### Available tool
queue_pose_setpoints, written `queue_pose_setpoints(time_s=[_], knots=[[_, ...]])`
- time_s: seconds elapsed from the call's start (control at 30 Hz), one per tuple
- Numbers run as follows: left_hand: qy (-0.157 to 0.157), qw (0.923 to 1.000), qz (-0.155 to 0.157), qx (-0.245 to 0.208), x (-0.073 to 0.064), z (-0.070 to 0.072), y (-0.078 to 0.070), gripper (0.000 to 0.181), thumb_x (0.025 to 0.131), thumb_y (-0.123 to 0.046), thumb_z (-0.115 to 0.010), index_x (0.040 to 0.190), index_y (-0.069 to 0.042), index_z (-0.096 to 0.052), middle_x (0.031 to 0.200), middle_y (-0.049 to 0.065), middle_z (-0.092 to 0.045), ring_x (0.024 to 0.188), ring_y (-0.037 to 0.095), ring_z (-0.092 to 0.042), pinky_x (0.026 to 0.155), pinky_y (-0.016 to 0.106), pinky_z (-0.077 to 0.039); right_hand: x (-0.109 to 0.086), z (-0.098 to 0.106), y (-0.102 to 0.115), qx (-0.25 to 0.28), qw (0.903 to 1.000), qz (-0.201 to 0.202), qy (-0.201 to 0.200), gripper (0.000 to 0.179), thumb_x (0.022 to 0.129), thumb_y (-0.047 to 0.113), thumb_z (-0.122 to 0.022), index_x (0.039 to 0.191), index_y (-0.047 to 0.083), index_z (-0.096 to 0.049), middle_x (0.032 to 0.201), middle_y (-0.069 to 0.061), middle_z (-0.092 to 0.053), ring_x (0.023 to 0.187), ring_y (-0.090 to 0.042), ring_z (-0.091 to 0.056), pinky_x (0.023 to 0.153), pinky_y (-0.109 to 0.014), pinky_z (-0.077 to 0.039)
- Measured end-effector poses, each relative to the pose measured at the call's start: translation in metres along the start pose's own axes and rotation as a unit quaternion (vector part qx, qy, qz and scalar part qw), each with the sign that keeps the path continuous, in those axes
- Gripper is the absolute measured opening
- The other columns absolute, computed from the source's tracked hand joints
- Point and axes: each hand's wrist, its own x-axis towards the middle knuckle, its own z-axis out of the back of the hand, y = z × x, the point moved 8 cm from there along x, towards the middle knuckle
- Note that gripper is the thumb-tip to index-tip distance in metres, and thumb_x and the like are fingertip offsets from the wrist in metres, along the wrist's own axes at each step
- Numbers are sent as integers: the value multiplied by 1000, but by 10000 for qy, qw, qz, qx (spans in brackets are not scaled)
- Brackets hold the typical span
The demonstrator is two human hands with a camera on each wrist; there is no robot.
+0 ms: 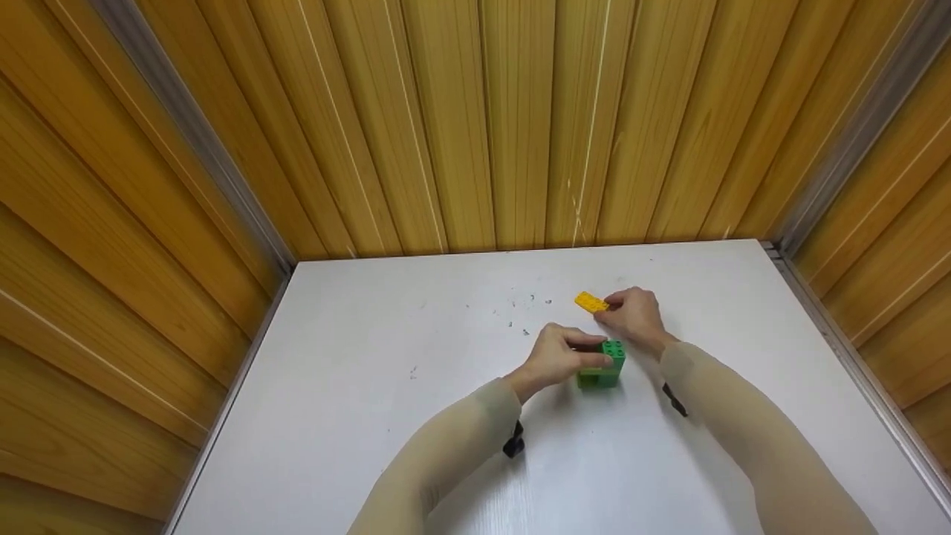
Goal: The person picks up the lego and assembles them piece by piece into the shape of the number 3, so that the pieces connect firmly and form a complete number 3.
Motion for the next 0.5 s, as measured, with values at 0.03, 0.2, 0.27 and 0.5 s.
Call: queue_pose_setpoints(time_s=[0.03, 0.2, 0.27, 0.5], knots=[[1, 10000, -1, -11, 0, 0, 0, 30, 90, -27, -96, 119, -28, -90, 116, -12, -87, 106, 4, -76, 103, 31, -64, -1, 2, 0, 4, 10000, -8, 3, 49, 104, 27, -82, 144, -1, -73, 138, -23, -75, 125, -38, -65, 122, -57, -55], [-55, 9999, -100, -1, 2, 0, -1, 31, 89, -25, -97, 119, -25, -90, 116, -9, -87, 104, 4, -77, 101, 31, -65, -8, 10, 0, 45, 9999, 72, -58, 51, 104, 27, -81, 145, -2, -72, 141, -24, -74, 129, -39, -65, 122, -57, -55], [-83, 9999, -102, 3, 2, 0, -1, 32, 89, -23, -98, 119, -25, -90, 116, -8, -87, 104, 3, -77, 101, 31, -65, -10, 13, 0, 36, 9998, 146, -87, 51, 104, 27, -82, 145, -2, -72, 142, -25, -74, 131, -40, -66, 122, -57, -55], [-144, 9998, 112, -83, 1, 0, 2, 30, 89, -21, -98, 118, -26, -90, 117, -10, -87, 106, 5, -76, 106, 37, -66, -19, 17, 2, -83, 9991, 408, -55, 50, 105, 28, -81, 145, 0, -73, 142, -25, -74, 123, -37, -68, 114, -53, -61]])
